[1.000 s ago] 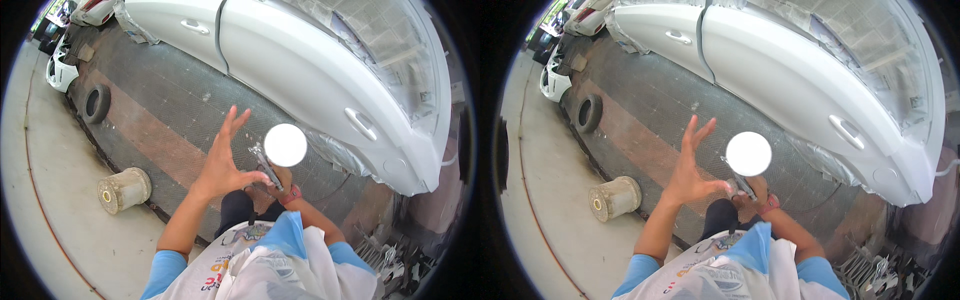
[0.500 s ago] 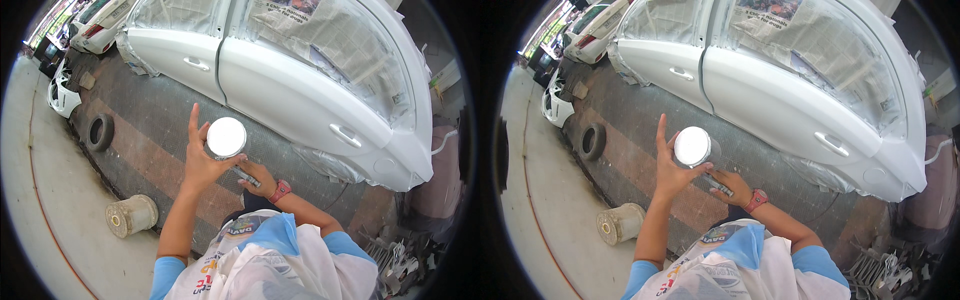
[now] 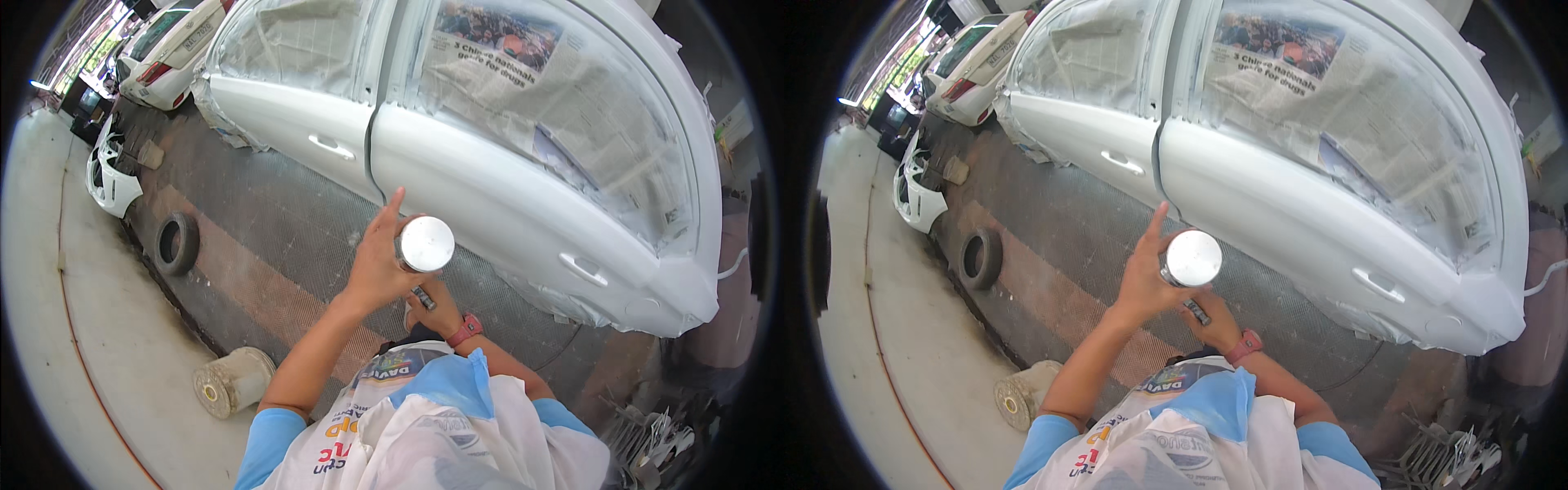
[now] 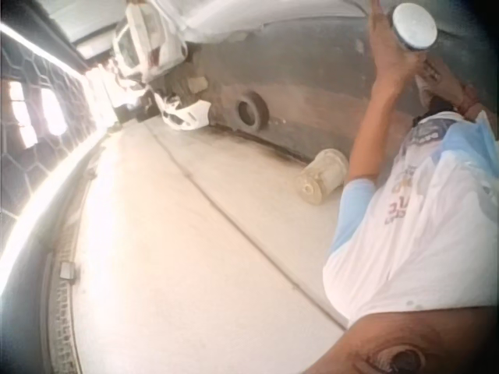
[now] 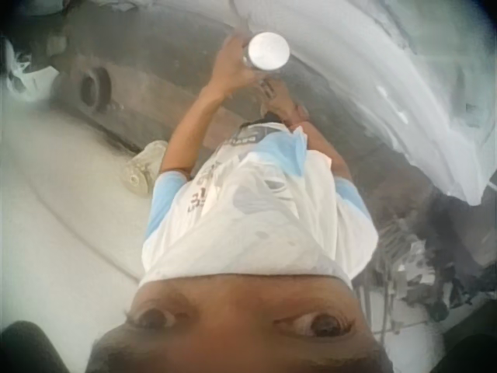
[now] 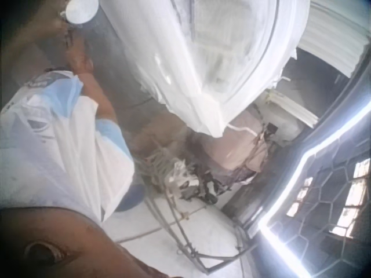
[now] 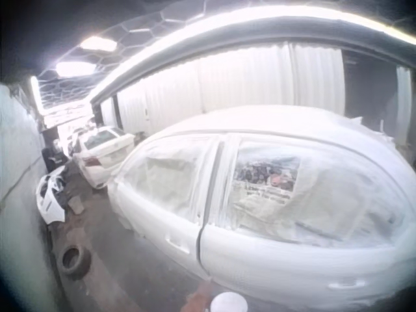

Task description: The person walks to a white car door, picks up a spray gun, and applies white paint to the door's interior surface. They move the spray gun in steady strokes across the panel, covering the metal and newspaper-masked areas.

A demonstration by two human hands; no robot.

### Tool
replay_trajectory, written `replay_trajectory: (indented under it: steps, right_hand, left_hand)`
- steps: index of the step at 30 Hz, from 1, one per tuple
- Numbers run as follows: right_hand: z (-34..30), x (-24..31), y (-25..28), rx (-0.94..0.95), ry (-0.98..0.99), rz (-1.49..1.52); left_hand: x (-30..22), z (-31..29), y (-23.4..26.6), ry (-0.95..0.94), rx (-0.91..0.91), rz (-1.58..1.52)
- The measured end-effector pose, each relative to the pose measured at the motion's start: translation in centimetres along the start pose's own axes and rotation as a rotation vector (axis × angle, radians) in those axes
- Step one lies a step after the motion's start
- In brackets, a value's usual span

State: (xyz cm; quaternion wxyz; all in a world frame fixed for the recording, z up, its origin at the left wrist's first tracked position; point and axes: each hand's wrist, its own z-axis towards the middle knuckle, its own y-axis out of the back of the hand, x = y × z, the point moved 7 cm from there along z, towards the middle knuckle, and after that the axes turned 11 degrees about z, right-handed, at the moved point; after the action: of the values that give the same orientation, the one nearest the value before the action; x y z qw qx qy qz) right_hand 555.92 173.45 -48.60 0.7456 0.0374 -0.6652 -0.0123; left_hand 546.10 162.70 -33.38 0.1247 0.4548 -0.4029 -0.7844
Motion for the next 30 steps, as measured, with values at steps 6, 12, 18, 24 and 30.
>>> replay_trajectory:
  steps: [6,12,18,24,30]
  right_hand:
    - [4.6,-0.6,2.2,-0.108,0.077,-0.053]
    - [7.4,2.2,3.0,-0.205,0.041,-0.034]
    - [6.9,6.3,1.2,-0.280,-0.086,0.098]
    - [4.9,9.7,-3.9,-0.562,-0.227,0.177]
    - [3.8,11.7,-9.9,-0.758,-0.269,0.303]
  left_hand:
    - [1.4,5.9,-1.7,-0.104,0.161,-0.003]
    - [7.6,14.1,2.1,-0.071,0.075,0.036]
    - [15.2,29.9,9.8,-0.129,-0.450,0.499]
    - [14.8,38.1,9.1,-0.247,-0.433,0.587]
    - [15.9,40.6,7.2,-0.264,-0.337,0.563]
